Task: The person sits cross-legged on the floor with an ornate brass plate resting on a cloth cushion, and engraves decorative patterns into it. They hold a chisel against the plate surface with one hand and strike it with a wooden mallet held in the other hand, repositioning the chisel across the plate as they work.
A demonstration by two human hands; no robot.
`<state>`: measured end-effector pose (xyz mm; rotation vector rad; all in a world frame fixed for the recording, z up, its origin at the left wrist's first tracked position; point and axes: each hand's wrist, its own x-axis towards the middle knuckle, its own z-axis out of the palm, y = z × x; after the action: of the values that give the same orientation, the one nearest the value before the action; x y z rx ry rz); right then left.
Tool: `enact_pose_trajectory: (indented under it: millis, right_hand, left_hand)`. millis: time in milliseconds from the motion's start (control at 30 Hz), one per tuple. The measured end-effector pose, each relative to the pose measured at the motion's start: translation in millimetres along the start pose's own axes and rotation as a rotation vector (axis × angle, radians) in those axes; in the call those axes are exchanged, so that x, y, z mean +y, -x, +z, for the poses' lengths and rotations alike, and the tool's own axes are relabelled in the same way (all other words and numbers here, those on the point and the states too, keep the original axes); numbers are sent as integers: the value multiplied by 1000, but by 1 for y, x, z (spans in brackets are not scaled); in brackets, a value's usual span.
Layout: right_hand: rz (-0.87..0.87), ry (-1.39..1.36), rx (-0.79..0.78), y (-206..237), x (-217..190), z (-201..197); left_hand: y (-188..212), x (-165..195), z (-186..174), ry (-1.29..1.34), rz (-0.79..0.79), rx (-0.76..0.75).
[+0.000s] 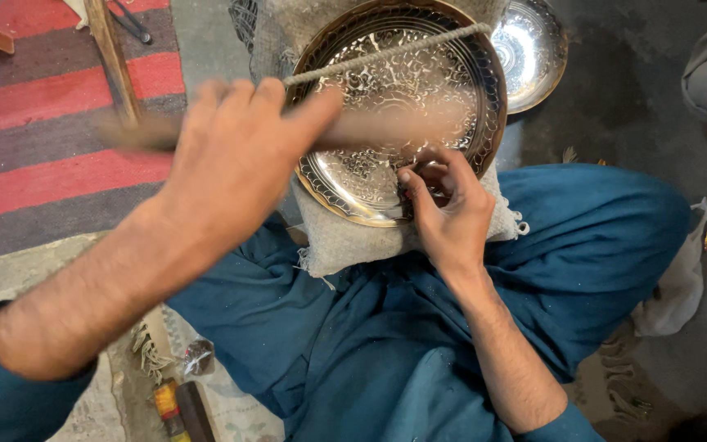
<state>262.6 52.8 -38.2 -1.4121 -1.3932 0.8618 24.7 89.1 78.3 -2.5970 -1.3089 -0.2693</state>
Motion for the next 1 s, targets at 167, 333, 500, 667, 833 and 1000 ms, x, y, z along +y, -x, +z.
enact_pose_trajectory:
  millis: [167,333,500,667,833,1000]
  right_hand:
    - [-12,3,4,1,2,0]
    - [-23,14,3,-1,3,0]
    - [-38,21,-3,0,3,0]
    - [-66,36,1,0,4,0]
    - [-24,7,-5,1,3,0]
    - [-32,-24,-20,0,0,0]
  left_hand:
    - [1,0,3,93,-29,-1]
    - [-1,-4,1,81,-9,36]
    - [0,-2,1,-47,-6,41]
    - [1,-3,0,68,-58,-23]
    - [2,-2,-2,217,-115,-73]
    - [2,-3,-2,522,-226,-127]
